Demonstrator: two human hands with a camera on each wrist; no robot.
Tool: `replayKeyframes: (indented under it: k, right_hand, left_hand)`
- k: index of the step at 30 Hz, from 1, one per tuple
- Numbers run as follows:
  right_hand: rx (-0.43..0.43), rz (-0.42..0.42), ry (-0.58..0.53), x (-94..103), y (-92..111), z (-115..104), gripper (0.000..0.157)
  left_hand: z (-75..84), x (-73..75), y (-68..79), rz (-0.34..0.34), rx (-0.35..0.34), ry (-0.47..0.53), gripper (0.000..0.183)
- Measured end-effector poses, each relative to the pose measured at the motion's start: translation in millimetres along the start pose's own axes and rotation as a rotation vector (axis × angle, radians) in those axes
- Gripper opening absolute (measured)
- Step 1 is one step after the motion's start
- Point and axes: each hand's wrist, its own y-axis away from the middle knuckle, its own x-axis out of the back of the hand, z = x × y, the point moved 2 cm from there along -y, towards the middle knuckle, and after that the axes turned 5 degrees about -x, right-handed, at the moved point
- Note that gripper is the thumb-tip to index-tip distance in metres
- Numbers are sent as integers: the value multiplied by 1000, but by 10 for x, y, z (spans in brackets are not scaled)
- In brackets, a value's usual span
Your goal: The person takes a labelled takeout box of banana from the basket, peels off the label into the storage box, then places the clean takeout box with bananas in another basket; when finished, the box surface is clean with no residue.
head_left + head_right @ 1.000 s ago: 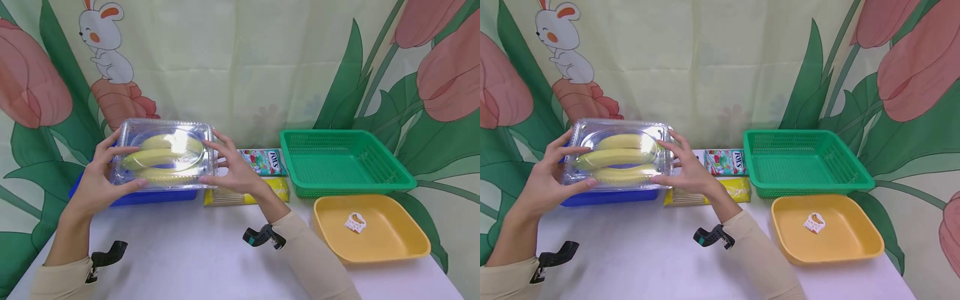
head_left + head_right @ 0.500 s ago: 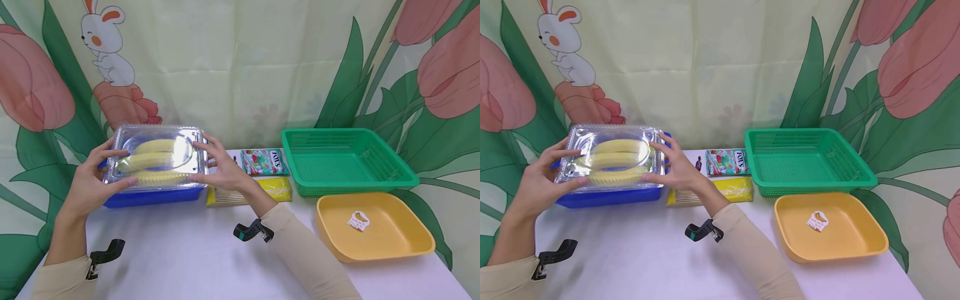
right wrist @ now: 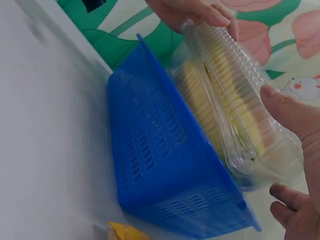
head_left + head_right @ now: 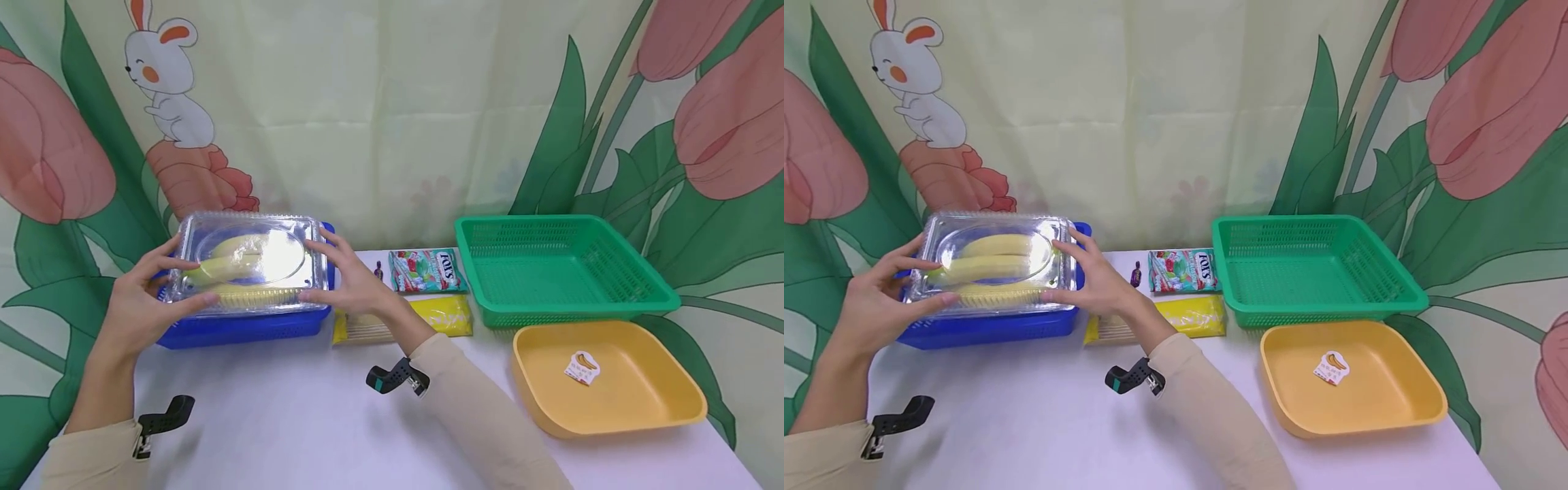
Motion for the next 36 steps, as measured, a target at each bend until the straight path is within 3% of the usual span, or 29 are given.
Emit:
replayKeyframes:
  k: [10,16,19,25,29,34,36]
  right_hand:
    - [-42,-3,4,-1,-116,58,81]
    - [-58,-2,30,-22,-109,117,77]
    - [-65,-22,56,-79,-125,119,76]
    - [-88,-84,136,-166,-219,63,78]
    - [-88,-114,211,-216,-212,125,77]
    - [-46,-159,395,-280,-203,141,66]
    - [-66,-166,444,-292,-209,125,64]
  left_hand:
    - [-165,-13,-151,-6,49,-23,48]
    - [-279,-78,-179,-66,88,-19,49]
    - [-339,-40,-178,-89,117,-24,50]
    - [-397,71,-176,-136,160,-62,54]
    - [-435,13,-145,-194,158,-68,55]
    - [-490,-64,-127,-260,170,-70,58]
    - [-500,-65,-131,-285,174,-73,59]
